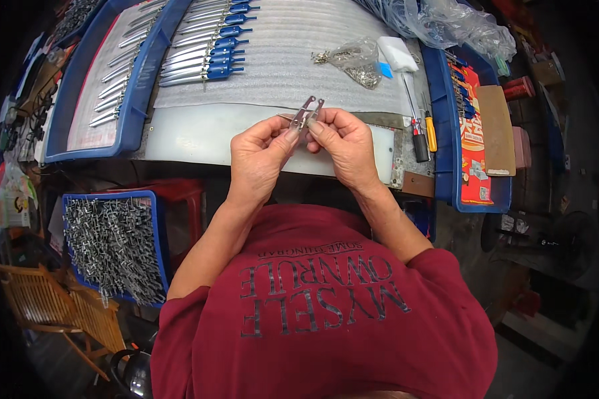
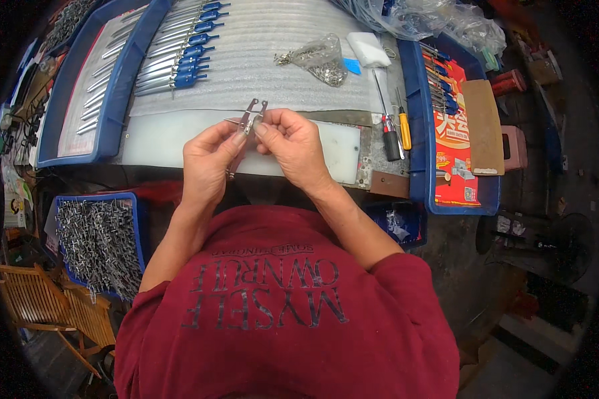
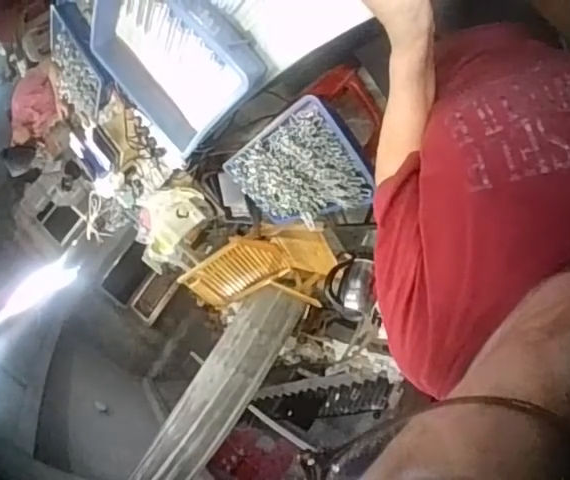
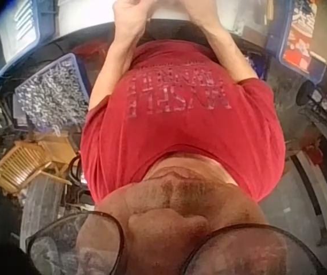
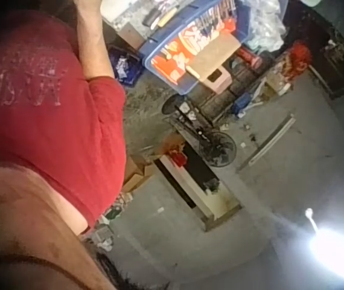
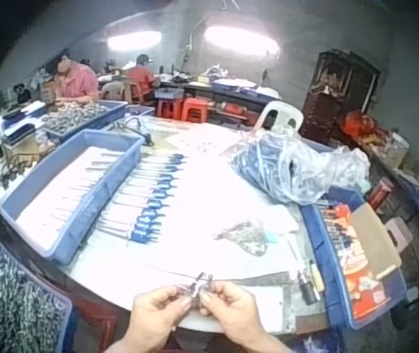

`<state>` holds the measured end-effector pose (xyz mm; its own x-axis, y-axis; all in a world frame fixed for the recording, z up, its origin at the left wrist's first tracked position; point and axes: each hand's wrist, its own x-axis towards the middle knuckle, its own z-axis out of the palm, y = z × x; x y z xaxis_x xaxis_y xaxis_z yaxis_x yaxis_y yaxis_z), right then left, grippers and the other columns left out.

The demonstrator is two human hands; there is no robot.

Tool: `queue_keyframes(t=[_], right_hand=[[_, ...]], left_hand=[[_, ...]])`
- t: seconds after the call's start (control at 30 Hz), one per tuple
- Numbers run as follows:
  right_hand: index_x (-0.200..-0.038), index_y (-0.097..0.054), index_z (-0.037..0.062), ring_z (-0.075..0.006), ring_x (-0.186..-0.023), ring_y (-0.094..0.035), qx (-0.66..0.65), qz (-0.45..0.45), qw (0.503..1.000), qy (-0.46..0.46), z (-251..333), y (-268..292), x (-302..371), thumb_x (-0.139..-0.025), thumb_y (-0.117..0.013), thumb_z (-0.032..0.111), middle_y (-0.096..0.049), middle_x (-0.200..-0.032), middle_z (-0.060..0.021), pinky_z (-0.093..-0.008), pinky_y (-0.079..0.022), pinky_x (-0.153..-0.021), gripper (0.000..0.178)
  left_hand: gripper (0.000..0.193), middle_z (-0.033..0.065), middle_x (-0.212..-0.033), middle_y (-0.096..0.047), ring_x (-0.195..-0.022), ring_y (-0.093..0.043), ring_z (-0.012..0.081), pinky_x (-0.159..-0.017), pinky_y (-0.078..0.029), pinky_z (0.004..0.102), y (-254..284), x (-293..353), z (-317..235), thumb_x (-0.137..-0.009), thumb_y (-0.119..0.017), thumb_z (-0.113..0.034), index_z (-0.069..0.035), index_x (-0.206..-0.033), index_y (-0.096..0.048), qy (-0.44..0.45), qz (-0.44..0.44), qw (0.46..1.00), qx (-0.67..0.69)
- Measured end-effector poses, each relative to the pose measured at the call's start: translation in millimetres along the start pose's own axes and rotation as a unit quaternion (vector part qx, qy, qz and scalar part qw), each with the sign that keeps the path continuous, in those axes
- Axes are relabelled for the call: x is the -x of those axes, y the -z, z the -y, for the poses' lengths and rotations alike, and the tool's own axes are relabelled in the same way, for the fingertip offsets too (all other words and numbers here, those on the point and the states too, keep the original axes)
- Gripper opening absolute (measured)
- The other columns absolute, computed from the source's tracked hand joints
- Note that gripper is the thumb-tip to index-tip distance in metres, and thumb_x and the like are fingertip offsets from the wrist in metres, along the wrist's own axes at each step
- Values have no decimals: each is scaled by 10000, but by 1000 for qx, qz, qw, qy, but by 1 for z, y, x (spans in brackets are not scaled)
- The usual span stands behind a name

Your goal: Assembling small metal pins into metal brackets and applying adhesive from a tube at a workstation.

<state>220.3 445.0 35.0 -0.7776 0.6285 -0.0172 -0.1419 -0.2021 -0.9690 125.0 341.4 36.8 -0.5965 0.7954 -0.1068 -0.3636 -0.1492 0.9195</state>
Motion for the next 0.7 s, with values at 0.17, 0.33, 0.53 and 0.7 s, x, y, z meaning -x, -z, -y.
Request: queue_keyframes(t=[0.17,0.33,0.53,0.7], right_hand=[[-879,-551,-21,-57,-603,-504,31,7,999,-19,0,-1,3,-816,-548,122,-561,-718,-26,-173,-424,-557,156],[-845,-544,-16,-38,-577,-467,23,0,999,-22,0,-1,3,-814,-554,115,-531,-682,1,-166,-383,-503,134],[-825,-534,-8,-36,-563,-443,20,12,1000,-8,1,-3,6,-814,-552,108,-506,-658,13,-170,-362,-493,118],[-825,-530,-10,-47,-568,-458,46,12,999,5,2,-3,7,-816,-545,103,-518,-660,-10,-171,-391,-511,114]], left_hand=[[145,47,-792,-580,-676,-524,78,-587,-444,193,0,0,2,-801,-538,-45,37,-917,-568,37,-6,999,25],[156,51,-790,-588,-652,-533,81,-591,-454,196,-2,0,2,-805,-542,-61,33,-926,-566,25,-1,998,49],[156,31,-727,-578,-593,-507,39,-495,-407,154,-3,1,0,-806,-556,-69,45,-913,-566,3,-29,999,26],[154,22,-709,-571,-566,-478,27,-464,-368,149,-4,2,0,-807,-561,-82,39,-903,-567,-14,-20,999,22]])
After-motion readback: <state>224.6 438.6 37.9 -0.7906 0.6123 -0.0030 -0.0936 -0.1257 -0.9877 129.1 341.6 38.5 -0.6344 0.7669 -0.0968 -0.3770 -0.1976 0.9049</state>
